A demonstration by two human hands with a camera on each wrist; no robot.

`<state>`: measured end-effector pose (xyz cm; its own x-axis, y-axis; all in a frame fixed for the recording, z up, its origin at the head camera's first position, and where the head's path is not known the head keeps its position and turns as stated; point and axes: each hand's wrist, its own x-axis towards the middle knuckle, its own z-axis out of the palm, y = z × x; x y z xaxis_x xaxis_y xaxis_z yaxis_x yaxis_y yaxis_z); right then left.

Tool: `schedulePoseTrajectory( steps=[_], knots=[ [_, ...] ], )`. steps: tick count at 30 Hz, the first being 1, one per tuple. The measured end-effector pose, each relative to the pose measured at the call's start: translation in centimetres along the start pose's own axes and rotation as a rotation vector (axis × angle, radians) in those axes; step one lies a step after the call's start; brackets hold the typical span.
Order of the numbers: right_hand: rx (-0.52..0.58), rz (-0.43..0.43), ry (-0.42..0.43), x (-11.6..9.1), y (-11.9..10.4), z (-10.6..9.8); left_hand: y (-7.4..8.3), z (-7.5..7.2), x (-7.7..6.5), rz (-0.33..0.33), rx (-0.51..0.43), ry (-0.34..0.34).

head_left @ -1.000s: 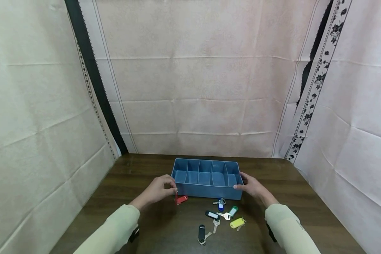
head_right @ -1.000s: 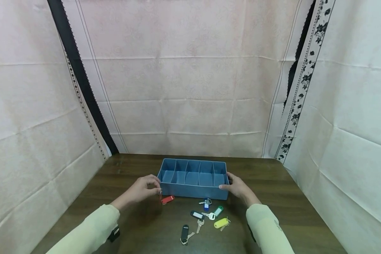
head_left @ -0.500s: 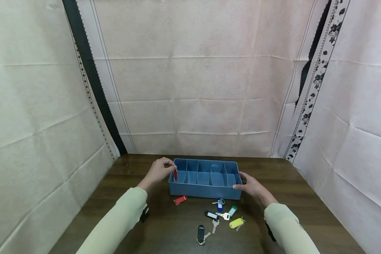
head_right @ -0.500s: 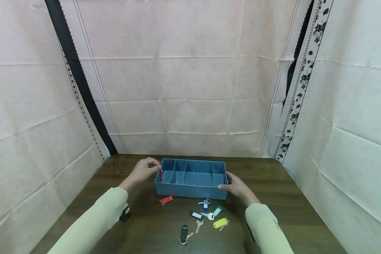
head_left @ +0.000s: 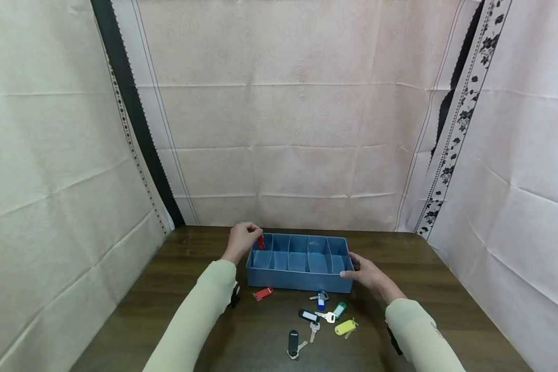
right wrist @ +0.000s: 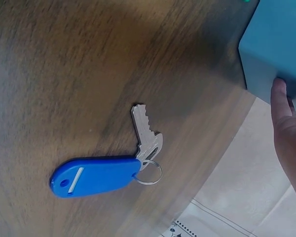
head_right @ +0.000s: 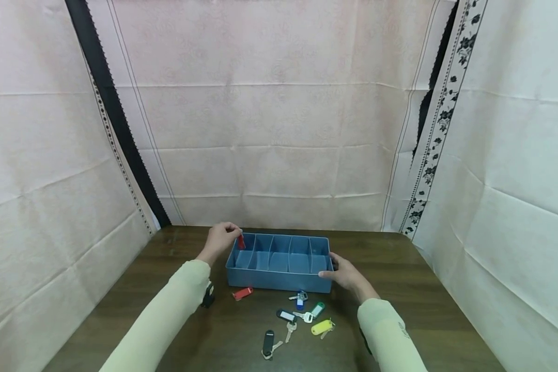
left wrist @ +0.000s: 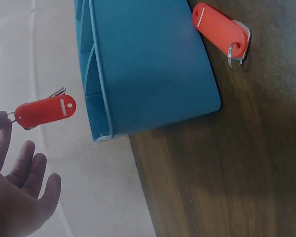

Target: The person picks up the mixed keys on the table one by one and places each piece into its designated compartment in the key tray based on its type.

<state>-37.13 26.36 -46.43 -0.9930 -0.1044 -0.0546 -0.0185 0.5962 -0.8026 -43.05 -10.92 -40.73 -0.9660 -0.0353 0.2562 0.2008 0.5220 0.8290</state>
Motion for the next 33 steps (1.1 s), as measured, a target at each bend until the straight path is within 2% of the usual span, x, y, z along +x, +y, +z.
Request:
schedulePoseTrajectory(
  steps=[6,11,17,26,33],
  knots=[
    [0.007,-0.011,-0.009,0.1,0.0,0.2,-0.6,0.3,0.5,-0.006,0.015,0.024],
    [0.006,-0.011,-0.013,0.3,-0.1,0.3,-0.9,0.3,0.4,-0.006,0.025,0.013],
    [-0.013,-0.013,-0.018,0.5,-0.3,0.1,-1.2,-0.3,0.3,0.018,0.05,0.015],
    [-0.018,0.003,-0.017,0.3,-0.1,0.0,-2.1,-0.9,0.3,-0.006,0.086,-0.006],
    [-0.016,0.011,-0.02,0.4,-0.1,-0.2,-2.5,-1.7,-0.5,0.012,0.08,-0.004]
  ],
)
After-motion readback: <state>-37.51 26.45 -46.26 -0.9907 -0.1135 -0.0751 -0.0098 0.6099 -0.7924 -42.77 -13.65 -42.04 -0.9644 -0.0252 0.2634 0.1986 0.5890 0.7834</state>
